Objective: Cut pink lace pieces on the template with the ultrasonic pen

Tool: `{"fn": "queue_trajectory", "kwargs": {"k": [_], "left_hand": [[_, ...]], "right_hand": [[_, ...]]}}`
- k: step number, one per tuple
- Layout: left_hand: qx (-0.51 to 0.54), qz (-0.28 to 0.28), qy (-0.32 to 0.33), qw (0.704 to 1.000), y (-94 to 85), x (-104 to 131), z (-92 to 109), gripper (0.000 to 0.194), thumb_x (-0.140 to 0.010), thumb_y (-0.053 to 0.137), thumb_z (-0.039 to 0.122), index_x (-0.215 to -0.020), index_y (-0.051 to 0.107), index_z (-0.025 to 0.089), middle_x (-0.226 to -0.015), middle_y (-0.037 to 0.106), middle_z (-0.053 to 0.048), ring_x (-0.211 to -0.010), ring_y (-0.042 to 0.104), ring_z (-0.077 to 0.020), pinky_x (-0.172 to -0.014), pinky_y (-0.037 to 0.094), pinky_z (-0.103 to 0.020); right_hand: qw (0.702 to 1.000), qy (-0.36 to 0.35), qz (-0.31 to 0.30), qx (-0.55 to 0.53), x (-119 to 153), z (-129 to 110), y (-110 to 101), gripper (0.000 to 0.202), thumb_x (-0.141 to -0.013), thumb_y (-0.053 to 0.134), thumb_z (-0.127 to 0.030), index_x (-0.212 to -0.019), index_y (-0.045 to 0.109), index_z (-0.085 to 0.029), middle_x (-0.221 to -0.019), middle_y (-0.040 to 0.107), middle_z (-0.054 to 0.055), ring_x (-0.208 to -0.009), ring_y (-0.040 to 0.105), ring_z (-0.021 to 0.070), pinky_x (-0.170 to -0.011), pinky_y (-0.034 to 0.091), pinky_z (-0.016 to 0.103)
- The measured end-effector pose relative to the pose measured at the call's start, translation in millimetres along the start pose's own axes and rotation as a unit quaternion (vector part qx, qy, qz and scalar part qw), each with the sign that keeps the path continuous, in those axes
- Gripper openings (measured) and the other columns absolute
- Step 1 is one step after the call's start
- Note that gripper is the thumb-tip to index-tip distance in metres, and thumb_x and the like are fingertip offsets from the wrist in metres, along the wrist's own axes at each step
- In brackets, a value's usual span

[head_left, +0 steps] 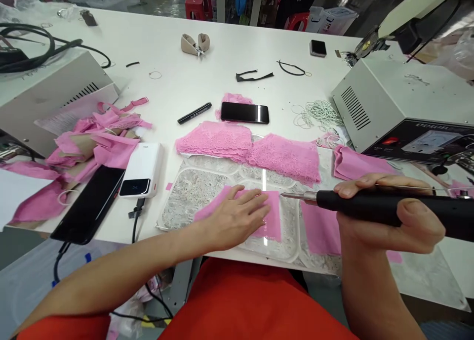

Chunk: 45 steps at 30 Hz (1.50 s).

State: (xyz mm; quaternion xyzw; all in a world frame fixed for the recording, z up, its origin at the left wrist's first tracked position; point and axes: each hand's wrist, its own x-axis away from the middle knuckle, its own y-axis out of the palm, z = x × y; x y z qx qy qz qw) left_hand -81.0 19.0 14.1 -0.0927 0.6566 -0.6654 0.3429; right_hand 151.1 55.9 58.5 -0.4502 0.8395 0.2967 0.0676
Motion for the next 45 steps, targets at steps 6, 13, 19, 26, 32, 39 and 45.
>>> {"fn": "queue_trajectory", "kwargs": {"k": [6, 13, 19, 26, 32, 39, 45], "left_hand": [[-0.006, -0.032, 0.017, 0.999, 11.0, -7.6, -0.1, 0.031, -0.105, 0.038, 0.027, -0.122, 0.063, 0.018, -0.138, 0.061, -0.01, -0.131, 0.053, -0.0255, -0.109, 0.039, -0.049], [0.0, -0.04, 0.024, 0.999, 12.9, -4.7, -2.1, 0.033, -0.105, 0.04, 0.025, -0.13, 0.06, 0.018, -0.143, 0.058, -0.01, -0.141, 0.044, -0.0289, -0.116, 0.031, -0.056], [0.01, -0.04, 0.026, 0.999, 13.0, -5.9, -3.5, 0.034, -0.105, 0.04, 0.025, -0.131, 0.059, 0.017, -0.145, 0.056, -0.011, -0.143, 0.042, -0.0308, -0.119, 0.024, -0.061], [0.017, -0.044, 0.029, 0.998, 13.7, -5.5, -4.8, 0.033, -0.102, 0.046, 0.024, -0.132, 0.058, 0.017, -0.147, 0.054, -0.012, -0.145, 0.039, -0.0303, -0.122, 0.017, -0.062], [0.016, -0.046, 0.024, 0.999, 14.2, -5.8, -4.9, 0.033, -0.103, 0.044, 0.027, -0.132, 0.058, 0.019, -0.146, 0.055, -0.01, -0.145, 0.039, -0.0303, -0.122, 0.016, -0.063], [0.025, -0.056, 0.021, 0.998, 14.4, -4.5, -7.0, 0.035, -0.104, 0.043, 0.026, -0.136, 0.055, 0.021, -0.149, 0.052, -0.009, -0.147, 0.035, -0.0285, -0.123, 0.013, -0.062], [0.037, -0.078, 0.023, 0.996, 9.5, -4.9, -8.0, 0.037, -0.105, 0.042, 0.032, -0.139, 0.054, 0.024, -0.153, 0.047, -0.008, -0.15, 0.029, -0.0305, -0.122, 0.011, -0.066]], "right_hand": [[0.999, -0.002, -0.039, -0.038, -1.5, -0.7, -6.6, 0.026, -0.047, 0.049, -0.026, -0.062, 0.069, -0.017, -0.053, 0.056, 0.002, -0.037, 0.052, 0.0179, -0.03, 0.041, 0.032], [0.991, -0.016, -0.108, -0.08, -2.5, -0.2, -5.2, 0.024, -0.056, 0.057, -0.023, -0.071, 0.073, -0.017, -0.06, 0.064, 0.004, -0.042, 0.058, 0.0178, -0.034, 0.047, 0.032], [0.992, -0.006, -0.109, -0.068, 0.1, 0.9, -2.8, 0.017, -0.061, 0.06, -0.026, -0.073, 0.07, -0.019, -0.063, 0.063, 0.002, -0.043, 0.058, 0.0164, -0.037, 0.047, 0.031], [0.992, -0.003, -0.115, -0.048, 2.1, 2.3, -1.3, 0.014, -0.063, 0.065, -0.03, -0.074, 0.069, -0.024, -0.066, 0.063, 0.001, -0.043, 0.058, 0.017, -0.039, 0.049, 0.035], [0.991, -0.02, -0.128, -0.045, 3.1, 4.2, -0.6, 0.014, -0.067, 0.061, -0.03, -0.076, 0.068, -0.023, -0.066, 0.063, -0.001, -0.046, 0.058, 0.0151, -0.04, 0.051, 0.032], [0.989, -0.022, -0.142, -0.034, 5.5, 1.3, 4.9, 0.01, -0.068, 0.065, -0.029, -0.073, 0.069, -0.022, -0.064, 0.066, -0.001, -0.045, 0.06, 0.0159, -0.041, 0.052, 0.032], [0.992, 0.011, -0.107, -0.062, 0.7, -8.0, -1.9, 0.014, -0.059, 0.066, -0.028, -0.069, 0.07, -0.019, -0.059, 0.062, 0.002, -0.043, 0.058, 0.0174, -0.037, 0.049, 0.033]]}}
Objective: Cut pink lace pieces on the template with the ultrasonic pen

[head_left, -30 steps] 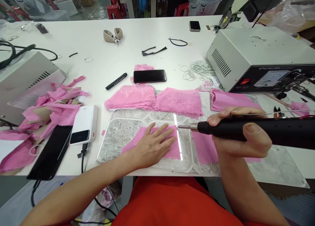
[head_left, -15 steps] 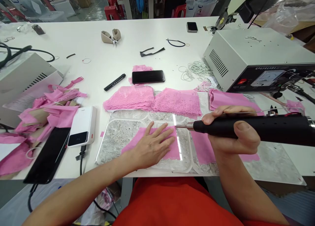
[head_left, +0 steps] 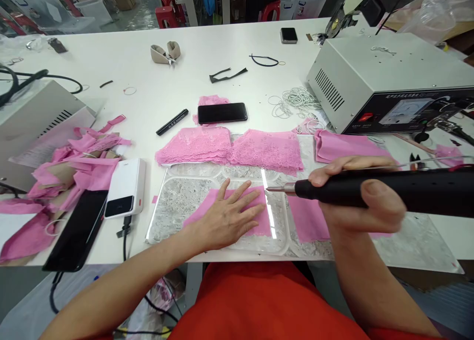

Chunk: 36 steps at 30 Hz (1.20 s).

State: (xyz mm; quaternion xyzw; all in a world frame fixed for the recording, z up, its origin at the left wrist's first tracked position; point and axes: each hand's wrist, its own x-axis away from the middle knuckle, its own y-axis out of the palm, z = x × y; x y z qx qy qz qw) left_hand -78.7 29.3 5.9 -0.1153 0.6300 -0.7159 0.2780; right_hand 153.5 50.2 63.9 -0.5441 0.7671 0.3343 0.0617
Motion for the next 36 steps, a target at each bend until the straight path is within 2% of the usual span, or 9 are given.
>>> {"fn": "queue_trajectory", "kwargs": {"k": [4, 8, 16, 27, 36], "left_hand": [[-0.004, -0.007, 0.012, 1.0, -5.8, 1.1, 4.4, 0.038, -0.105, 0.042, 0.035, -0.14, 0.054, 0.024, -0.156, 0.043, -0.009, -0.15, 0.029, -0.0335, -0.12, 0.013, -0.069], [-0.017, -0.005, 0.017, 1.0, -7.2, 5.0, 10.3, 0.039, -0.104, 0.044, 0.037, -0.14, 0.053, 0.023, -0.156, 0.042, -0.009, -0.151, 0.026, -0.0333, -0.121, 0.01, -0.068], [-0.019, -0.016, 0.01, 1.0, -3.8, 6.1, 11.0, 0.039, -0.104, 0.043, 0.039, -0.139, 0.054, 0.023, -0.157, 0.041, -0.008, -0.151, 0.025, -0.0327, -0.122, 0.008, -0.067], [-0.011, -0.006, 0.011, 1.0, -2.8, 4.7, 11.7, 0.037, -0.104, 0.045, 0.04, -0.134, 0.058, 0.022, -0.154, 0.045, -0.01, -0.151, 0.027, -0.0315, -0.122, 0.005, -0.066], [-0.012, -0.008, 0.01, 1.0, -4.6, 3.5, 11.9, 0.038, -0.104, 0.042, 0.041, -0.134, 0.057, 0.022, -0.154, 0.046, -0.01, -0.149, 0.03, -0.0333, -0.12, 0.01, -0.069]], "right_hand": [[0.999, 0.044, -0.015, -0.004, 0.9, -14.9, -8.6, 0.017, -0.055, 0.068, -0.03, -0.066, 0.072, -0.017, -0.057, 0.063, 0.003, -0.039, 0.056, 0.0176, -0.033, 0.047, 0.033], [0.997, 0.058, -0.035, 0.023, 7.3, -21.9, -11.8, 0.016, -0.06, 0.069, -0.033, -0.07, 0.073, -0.021, -0.059, 0.065, 0.001, -0.038, 0.055, 0.0168, -0.034, 0.048, 0.035], [0.997, 0.044, -0.053, 0.033, 11.9, -10.6, -12.2, 0.02, -0.064, 0.072, -0.04, -0.076, 0.073, -0.024, -0.063, 0.065, 0.001, -0.043, 0.058, 0.0186, -0.037, 0.05, 0.038], [0.995, 0.044, -0.086, 0.012, 11.5, -11.4, -13.1, 0.019, -0.067, 0.072, -0.035, -0.079, 0.073, -0.021, -0.067, 0.067, 0.001, -0.047, 0.06, 0.0175, -0.04, 0.052, 0.036], [0.995, 0.056, -0.081, 0.009, 13.2, -12.2, -12.5, 0.018, -0.065, 0.072, -0.034, -0.078, 0.074, -0.021, -0.066, 0.067, 0.001, -0.046, 0.06, 0.0179, -0.041, 0.052, 0.036]]}}
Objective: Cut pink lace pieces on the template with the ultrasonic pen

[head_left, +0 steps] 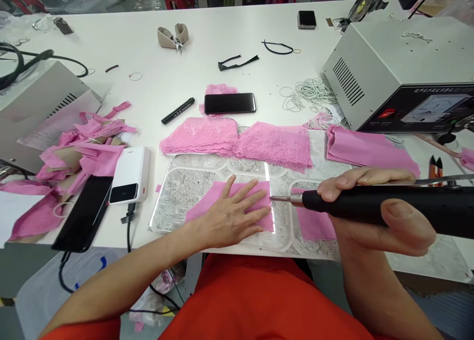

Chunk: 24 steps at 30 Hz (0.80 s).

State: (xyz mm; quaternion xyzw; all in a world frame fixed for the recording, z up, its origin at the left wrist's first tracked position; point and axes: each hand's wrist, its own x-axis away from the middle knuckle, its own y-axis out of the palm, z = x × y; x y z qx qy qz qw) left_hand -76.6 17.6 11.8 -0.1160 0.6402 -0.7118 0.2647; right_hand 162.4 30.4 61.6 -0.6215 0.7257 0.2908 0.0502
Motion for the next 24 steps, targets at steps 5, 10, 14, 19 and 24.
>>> {"fn": "queue_trajectory", "kwargs": {"k": [5, 10, 14, 19, 24], "left_hand": [[-0.005, -0.003, 0.004, 1.0, 1.2, 0.0, -1.9, 0.039, -0.104, 0.042, 0.042, -0.135, 0.056, 0.023, -0.155, 0.044, -0.009, -0.15, 0.029, -0.0327, -0.121, 0.009, -0.068], [-0.002, -0.007, 0.005, 1.0, -2.0, 2.6, 0.1, 0.039, -0.103, 0.044, 0.042, -0.137, 0.054, 0.025, -0.156, 0.042, -0.01, -0.151, 0.026, -0.0335, -0.12, 0.008, -0.07], [0.018, -0.005, 0.007, 1.0, -5.0, 8.5, 7.2, 0.038, -0.103, 0.046, 0.042, -0.135, 0.057, 0.025, -0.155, 0.043, -0.011, -0.151, 0.026, -0.0333, -0.12, 0.005, -0.068], [0.02, -0.003, -0.001, 1.0, -2.4, 14.7, 12.5, 0.038, -0.102, 0.048, 0.044, -0.134, 0.057, 0.026, -0.155, 0.042, -0.011, -0.15, 0.028, -0.0326, -0.121, 0.0, -0.067], [0.016, -0.011, -0.011, 1.0, -0.2, 15.2, 13.1, 0.038, -0.101, 0.048, 0.043, -0.135, 0.058, 0.028, -0.156, 0.042, -0.009, -0.15, 0.028, -0.0317, -0.121, 0.0, -0.065]], "right_hand": [[1.0, -0.001, -0.003, 0.004, -0.8, 1.7, -0.1, 0.015, -0.067, 0.071, -0.033, -0.077, 0.074, -0.023, -0.066, 0.067, 0.001, -0.046, 0.061, 0.0178, -0.041, 0.053, 0.037], [1.0, -0.014, -0.012, -0.011, -4.6, -3.5, -3.0, 0.018, -0.064, 0.069, -0.032, -0.076, 0.074, -0.018, -0.064, 0.067, 0.002, -0.043, 0.06, 0.0178, -0.037, 0.05, 0.036], [0.999, 0.026, -0.019, -0.012, 0.9, -14.7, -7.3, 0.022, -0.064, 0.071, -0.034, -0.078, 0.074, -0.018, -0.065, 0.067, 0.002, -0.042, 0.059, 0.0184, -0.038, 0.049, 0.037], [0.998, 0.051, -0.023, 0.011, 11.1, -21.5, -8.7, 0.023, -0.064, 0.073, -0.037, -0.078, 0.074, -0.02, -0.064, 0.066, 0.002, -0.042, 0.059, 0.0197, -0.039, 0.05, 0.039], [0.998, 0.061, -0.024, 0.013, 13.4, -21.2, -5.2, 0.022, -0.064, 0.074, -0.039, -0.078, 0.073, -0.021, -0.065, 0.065, 0.001, -0.042, 0.058, 0.0186, -0.039, 0.049, 0.038]]}}
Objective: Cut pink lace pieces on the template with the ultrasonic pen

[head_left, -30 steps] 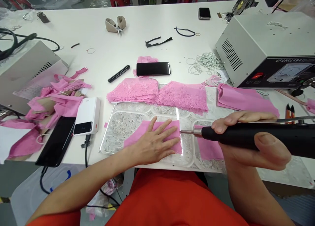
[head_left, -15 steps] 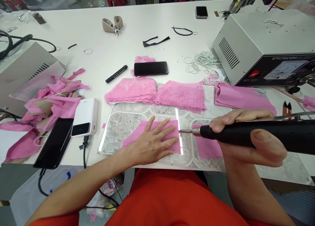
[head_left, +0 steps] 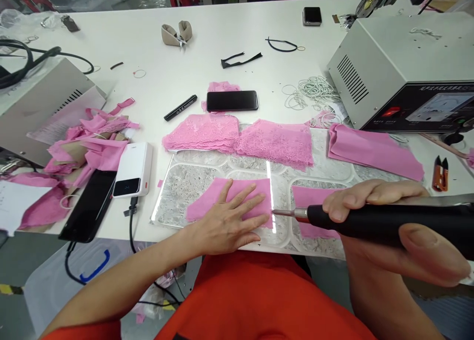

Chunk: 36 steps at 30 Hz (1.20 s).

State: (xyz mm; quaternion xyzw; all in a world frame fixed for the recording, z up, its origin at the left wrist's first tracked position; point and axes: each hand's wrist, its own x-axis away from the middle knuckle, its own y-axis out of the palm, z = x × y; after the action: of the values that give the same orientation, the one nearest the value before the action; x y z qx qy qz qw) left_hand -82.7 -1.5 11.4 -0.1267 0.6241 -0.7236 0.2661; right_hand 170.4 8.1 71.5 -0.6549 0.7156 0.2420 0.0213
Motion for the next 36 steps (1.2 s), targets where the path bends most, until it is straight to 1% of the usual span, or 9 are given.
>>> {"fn": "queue_trajectory", "kwargs": {"k": [5, 9, 13, 17, 19, 22, 26, 31, 36], "left_hand": [[-0.004, 0.011, -0.001, 1.0, 0.7, 0.3, 0.1, 0.038, -0.101, 0.047, 0.045, -0.134, 0.059, 0.028, -0.154, 0.044, -0.009, -0.149, 0.03, -0.0325, -0.121, 0.0, -0.065], [0.002, 0.004, -0.004, 1.0, 0.4, 1.1, 0.7, 0.039, -0.101, 0.05, 0.045, -0.135, 0.058, 0.028, -0.155, 0.044, -0.009, -0.15, 0.028, -0.0331, -0.121, 0.002, -0.066], [0.01, 0.007, -0.004, 1.0, -0.6, 0.8, 1.6, 0.038, -0.101, 0.05, 0.043, -0.134, 0.059, 0.027, -0.153, 0.046, -0.01, -0.149, 0.031, -0.0336, -0.12, 0.004, -0.068], [0.006, 0.008, -0.008, 1.0, -5.2, 3.6, 1.6, 0.039, -0.1, 0.051, 0.045, -0.134, 0.059, 0.026, -0.153, 0.047, -0.009, -0.147, 0.035, -0.0321, -0.121, 0.003, -0.067], [0.004, 0.013, -0.022, 1.0, -8.5, 9.1, -0.1, 0.041, -0.101, 0.049, 0.045, -0.135, 0.057, 0.025, -0.153, 0.047, -0.008, -0.147, 0.036, -0.031, -0.122, 0.002, -0.065], [-0.009, 0.039, -0.068, 0.997, -12.0, 23.2, -5.5, 0.041, -0.102, 0.046, 0.042, -0.137, 0.055, 0.022, -0.151, 0.05, -0.008, -0.148, 0.034, -0.0296, -0.124, 0.003, -0.062], [-0.038, 0.071, -0.13, 0.988, -12.6, 44.8, -14.8, 0.038, -0.104, 0.043, 0.034, -0.138, 0.054, 0.019, -0.147, 0.055, -0.009, -0.149, 0.033, -0.028, -0.125, 0.004, -0.058], [-0.042, 0.092, -0.144, 0.984, -11.5, 62.2, -21.5, 0.036, -0.104, 0.044, 0.031, -0.136, 0.055, 0.018, -0.147, 0.055, -0.009, -0.149, 0.032, -0.027, -0.125, 0.005, -0.053], [-0.025, 0.095, -0.15, 0.984, -11.1, 68.6, -24.7, 0.036, -0.103, 0.045, 0.031, -0.136, 0.056, 0.019, -0.148, 0.053, -0.009, -0.149, 0.032, -0.0271, -0.125, 0.006, -0.053]], "right_hand": [[1.0, 0.005, 0.0, 0.001, 1.9, -0.5, 3.1, 0.022, -0.065, 0.074, -0.039, -0.079, 0.073, -0.022, -0.065, 0.065, 0.002, -0.043, 0.058, 0.0191, -0.041, 0.05, 0.039], [1.0, 0.01, 0.007, 0.009, 1.7, 0.6, 4.3, 0.021, -0.064, 0.075, -0.04, -0.076, 0.072, -0.023, -0.064, 0.065, 0.001, -0.042, 0.058, 0.0185, -0.041, 0.051, 0.038], [1.0, -0.019, -0.008, 0.016, -0.4, 2.2, 5.9, 0.017, -0.065, 0.069, -0.037, -0.075, 0.072, -0.024, -0.061, 0.063, 0.001, -0.039, 0.055, 0.0185, -0.038, 0.048, 0.038], [1.0, -0.023, 0.002, 0.012, -3.7, 2.8, 4.6, 0.018, -0.063, 0.068, -0.036, -0.075, 0.072, -0.024, -0.06, 0.063, 0.001, -0.038, 0.054, 0.0185, -0.036, 0.047, 0.038], [0.999, -0.038, 0.017, 0.004, -6.9, 4.4, 3.2, 0.019, -0.061, 0.067, -0.033, -0.074, 0.073, -0.021, -0.061, 0.064, 0.003, -0.04, 0.055, 0.0188, -0.036, 0.048, 0.039], [0.996, -0.081, 0.044, -0.01, -14.0, 10.5, 5.3, 0.022, -0.057, 0.062, -0.028, -0.074, 0.074, -0.02, -0.062, 0.064, 0.003, -0.042, 0.058, 0.0204, -0.036, 0.05, 0.039], [0.993, -0.096, 0.065, -0.01, -23.0, 21.8, 20.8, 0.023, -0.056, 0.058, -0.026, -0.072, 0.073, -0.019, -0.06, 0.063, 0.002, -0.043, 0.06, 0.0205, -0.037, 0.05, 0.038], [0.994, -0.078, 0.075, 0.025, -25.0, 30.4, 43.3, 0.015, -0.063, 0.058, -0.026, -0.072, 0.07, -0.023, -0.062, 0.06, 0.0, -0.045, 0.06, 0.0185, -0.041, 0.05, 0.036], [0.994, -0.079, 0.073, 0.038, -24.7, 36.8, 49.8, 0.016, -0.064, 0.059, -0.028, -0.074, 0.07, -0.024, -0.064, 0.06, -0.001, -0.044, 0.058, 0.0183, -0.042, 0.05, 0.037]]}}
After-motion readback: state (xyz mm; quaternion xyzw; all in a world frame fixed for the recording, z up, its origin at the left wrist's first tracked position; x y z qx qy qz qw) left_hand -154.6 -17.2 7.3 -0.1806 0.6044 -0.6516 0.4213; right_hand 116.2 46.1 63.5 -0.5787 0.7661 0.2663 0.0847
